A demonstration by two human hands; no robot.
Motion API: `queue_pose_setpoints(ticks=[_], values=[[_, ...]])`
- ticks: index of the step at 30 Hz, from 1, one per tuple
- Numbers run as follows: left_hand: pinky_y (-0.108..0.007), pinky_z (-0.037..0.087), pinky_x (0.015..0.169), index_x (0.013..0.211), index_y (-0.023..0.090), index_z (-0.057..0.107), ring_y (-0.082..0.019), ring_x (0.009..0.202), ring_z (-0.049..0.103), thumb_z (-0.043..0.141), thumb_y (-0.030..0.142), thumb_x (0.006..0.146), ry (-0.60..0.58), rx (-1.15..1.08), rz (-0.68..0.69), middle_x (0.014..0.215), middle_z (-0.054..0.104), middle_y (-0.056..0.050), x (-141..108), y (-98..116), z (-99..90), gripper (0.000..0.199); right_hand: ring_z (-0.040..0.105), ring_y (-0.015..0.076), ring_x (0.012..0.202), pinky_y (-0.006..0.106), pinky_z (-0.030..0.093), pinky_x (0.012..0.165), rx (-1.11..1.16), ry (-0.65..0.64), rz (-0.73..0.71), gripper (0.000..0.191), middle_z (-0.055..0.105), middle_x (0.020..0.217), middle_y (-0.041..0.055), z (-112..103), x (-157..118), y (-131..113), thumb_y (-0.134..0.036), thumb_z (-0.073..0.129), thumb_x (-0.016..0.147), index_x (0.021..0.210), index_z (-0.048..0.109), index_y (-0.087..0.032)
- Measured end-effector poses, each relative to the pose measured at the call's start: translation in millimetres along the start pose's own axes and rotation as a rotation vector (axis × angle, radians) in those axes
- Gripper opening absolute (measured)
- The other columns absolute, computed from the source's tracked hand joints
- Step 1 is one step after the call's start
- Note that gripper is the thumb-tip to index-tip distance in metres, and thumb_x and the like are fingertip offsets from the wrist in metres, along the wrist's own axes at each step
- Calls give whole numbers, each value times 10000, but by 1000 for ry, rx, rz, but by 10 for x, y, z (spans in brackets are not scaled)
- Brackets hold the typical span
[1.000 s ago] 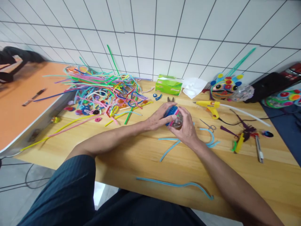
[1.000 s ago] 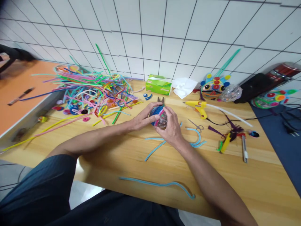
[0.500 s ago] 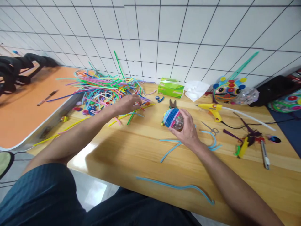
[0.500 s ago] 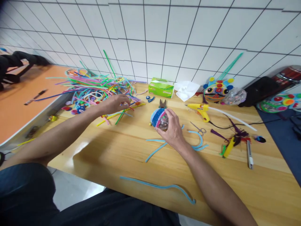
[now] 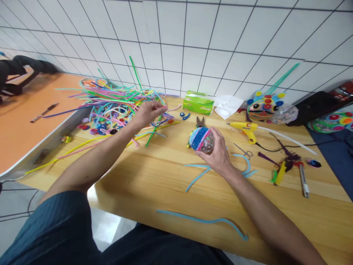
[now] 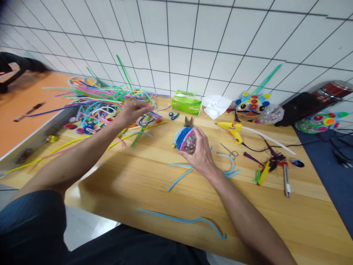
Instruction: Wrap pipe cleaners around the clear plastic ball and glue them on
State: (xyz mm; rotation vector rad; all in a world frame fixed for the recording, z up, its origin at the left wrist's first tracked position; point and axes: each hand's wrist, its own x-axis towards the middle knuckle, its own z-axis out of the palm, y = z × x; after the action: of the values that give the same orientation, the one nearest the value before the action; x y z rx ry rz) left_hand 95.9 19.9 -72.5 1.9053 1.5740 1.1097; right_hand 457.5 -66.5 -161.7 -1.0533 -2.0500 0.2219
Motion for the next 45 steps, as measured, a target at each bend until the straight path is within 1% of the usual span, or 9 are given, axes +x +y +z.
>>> queue_pose_setpoints(ticks=[10,17,23,26,28,30,33,39,45], values=[[-297,540,684,879,231,598,-111,801,658,628,691,1089,183,-502,-72,856,680,10,677,330,-324,507,522,459,1611,749,461,1318,-23,6,-28,1127,511,1708,269,-10,-12,17,-542,888,910,1782,246,-232],[-383,582,914,1047,241,570,-122,953,573,654,945,933,262,-618,5,974,669,31,1000,402,-573,719,522,458,1613,747,472,1313,-19,2,-34,1122,512,1712,268,-17,-12,19,-558,880,915,1783,246,-234],[-355,592,864,1058,267,570,-156,987,627,583,955,955,290,-544,61,967,688,7,889,514,-484,695,528,461,1606,733,484,1305,-17,23,-59,1108,512,1705,283,-24,0,29,-655,831,938,1778,261,-212],[-348,566,723,1003,263,596,-130,820,608,639,968,890,321,-506,104,873,674,20,746,635,-406,715,521,459,1613,727,483,1307,-20,23,-51,1081,502,1714,286,-44,5,21,-690,776,970,1780,250,-204],[-331,453,572,925,251,652,-86,611,495,742,908,826,372,-457,170,739,627,54,602,761,-372,671,508,458,1625,729,466,1319,-9,32,-34,1050,491,1726,280,-76,10,12,-706,732,994,1780,249,-205],[-333,325,524,874,240,716,-89,532,425,753,720,941,382,-328,265,633,575,63,399,932,-354,487,504,457,1628,736,456,1321,4,59,-25,1003,494,1728,269,-138,28,-10,-722,682,1018,1775,267,-211],[-321,384,621,763,222,716,-126,622,498,773,462,1012,196,-115,264,608,540,44,6,1220,-329,351,543,438,1593,730,490,1289,8,118,-4,851,552,1689,234,-307,98,-95,-705,595,1068,1740,358,-241],[-333,536,854,1001,247,802,-232,945,726,673,398,1026,-355,-44,354,978,781,-26,-716,1461,-37,201,718,365,1349,615,592,1174,63,224,81,497,770,1410,149,-713,297,-436,-599,654,1072,1436,689,-264],[-290,483,693,870,219,719,-177,728,619,609,511,1022,-653,-274,78,783,675,-12,-1067,1341,486,347,776,217,864,385,652,821,390,-12,305,246,840,971,36,-754,216,-710,-408,742,995,1163,797,-237]])
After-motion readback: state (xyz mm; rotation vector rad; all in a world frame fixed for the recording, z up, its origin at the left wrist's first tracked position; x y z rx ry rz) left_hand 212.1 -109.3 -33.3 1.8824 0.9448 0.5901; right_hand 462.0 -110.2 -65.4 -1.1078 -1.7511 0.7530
